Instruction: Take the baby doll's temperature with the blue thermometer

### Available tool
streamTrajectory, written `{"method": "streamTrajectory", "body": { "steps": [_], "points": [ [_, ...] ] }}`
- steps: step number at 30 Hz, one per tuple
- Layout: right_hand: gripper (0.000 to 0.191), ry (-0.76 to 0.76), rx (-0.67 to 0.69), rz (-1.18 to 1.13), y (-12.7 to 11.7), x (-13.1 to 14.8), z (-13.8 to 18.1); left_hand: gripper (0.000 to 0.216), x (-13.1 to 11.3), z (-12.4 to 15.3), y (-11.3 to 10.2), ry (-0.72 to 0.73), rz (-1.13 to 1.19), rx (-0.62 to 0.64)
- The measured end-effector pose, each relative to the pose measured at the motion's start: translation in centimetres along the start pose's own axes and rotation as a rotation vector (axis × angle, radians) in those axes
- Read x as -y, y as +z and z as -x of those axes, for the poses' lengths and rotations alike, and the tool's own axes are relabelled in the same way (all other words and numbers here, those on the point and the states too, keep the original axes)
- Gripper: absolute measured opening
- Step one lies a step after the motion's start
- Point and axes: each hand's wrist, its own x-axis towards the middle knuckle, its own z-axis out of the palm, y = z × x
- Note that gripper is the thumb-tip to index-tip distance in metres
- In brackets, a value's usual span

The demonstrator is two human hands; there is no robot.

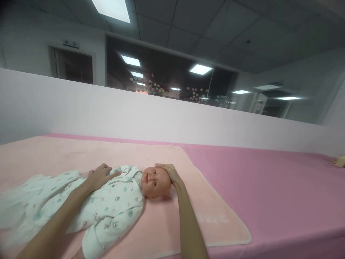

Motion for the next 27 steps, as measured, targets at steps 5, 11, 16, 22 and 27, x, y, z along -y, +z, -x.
{"method": "streamTrajectory", "body": {
  "steps": [5, 11, 16, 22, 27],
  "points": [
    [0.036, 0.037, -0.019, 0.007, -0.02, 0.13, 0.03, 0.055, -0.27, 0.11, -0.21, 0.028, 0.026, -0.007],
    [0.033, 0.04, 0.0, 0.038, 0.14, 0.49, 0.36, 0.053, -0.33, 0.24, -0.25, 0.012, -0.012, 0.025],
    [0.028, 0.03, -0.023, 0.075, 0.38, 0.62, 0.46, 0.05, -0.29, 0.37, -0.23, 0.026, 0.015, 0.003],
    [0.027, 0.027, -0.033, 0.067, 0.43, 0.65, 0.44, 0.05, -0.33, 0.43, -0.25, 0.025, 0.005, 0.004],
    [0.026, 0.037, -0.035, 0.068, 0.47, 0.73, 0.49, 0.05, -0.28, 0.4, -0.19, 0.027, -0.003, 0.002]
  ]
}}
